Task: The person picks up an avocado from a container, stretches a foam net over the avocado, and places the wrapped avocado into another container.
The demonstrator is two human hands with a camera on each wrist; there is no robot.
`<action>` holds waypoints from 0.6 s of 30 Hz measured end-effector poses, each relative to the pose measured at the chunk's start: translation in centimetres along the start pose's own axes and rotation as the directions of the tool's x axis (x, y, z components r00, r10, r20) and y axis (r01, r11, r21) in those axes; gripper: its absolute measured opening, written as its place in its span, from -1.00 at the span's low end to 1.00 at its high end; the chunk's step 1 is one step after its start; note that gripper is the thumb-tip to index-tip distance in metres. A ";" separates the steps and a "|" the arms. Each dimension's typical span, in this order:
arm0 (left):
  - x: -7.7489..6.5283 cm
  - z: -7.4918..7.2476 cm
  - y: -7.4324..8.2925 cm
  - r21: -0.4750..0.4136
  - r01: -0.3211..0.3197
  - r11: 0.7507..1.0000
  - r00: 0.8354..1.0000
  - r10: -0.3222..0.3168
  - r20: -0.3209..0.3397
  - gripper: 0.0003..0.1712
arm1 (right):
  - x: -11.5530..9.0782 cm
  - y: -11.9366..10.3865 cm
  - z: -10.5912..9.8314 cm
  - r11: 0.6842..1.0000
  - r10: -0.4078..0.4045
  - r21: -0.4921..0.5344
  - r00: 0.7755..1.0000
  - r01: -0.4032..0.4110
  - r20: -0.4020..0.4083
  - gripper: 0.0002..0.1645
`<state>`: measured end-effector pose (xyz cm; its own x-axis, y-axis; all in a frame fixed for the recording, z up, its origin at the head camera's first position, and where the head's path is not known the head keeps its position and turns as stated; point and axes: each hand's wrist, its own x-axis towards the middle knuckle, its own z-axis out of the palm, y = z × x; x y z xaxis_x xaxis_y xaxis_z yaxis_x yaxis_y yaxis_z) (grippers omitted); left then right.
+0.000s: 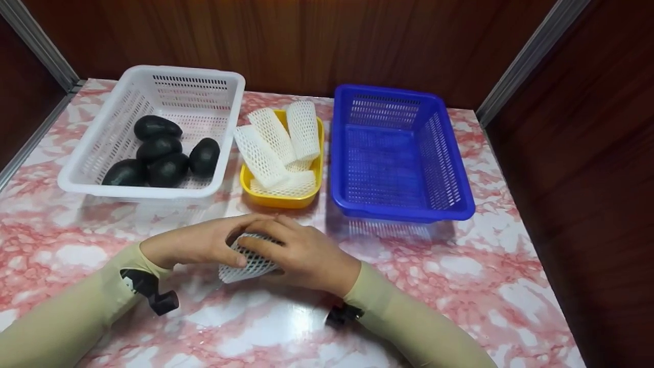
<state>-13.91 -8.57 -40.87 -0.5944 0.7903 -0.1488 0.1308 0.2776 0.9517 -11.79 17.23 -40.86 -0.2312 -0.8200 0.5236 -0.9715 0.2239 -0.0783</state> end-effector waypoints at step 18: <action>-0.8 -0.7 0.1 0.283 0.058 0.957 0.993 -0.085 0.084 -0.22 | -0.9 1.7 -2.1 0.759 0.507 0.534 0.853 -0.374 -0.123 -0.02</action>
<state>-14.00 -9.53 -40.51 -0.5347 0.8069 -0.2510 0.3155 0.4662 0.8265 -13.10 19.48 -39.64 -0.6835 -0.5210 0.5113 -0.6786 0.1956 -0.7079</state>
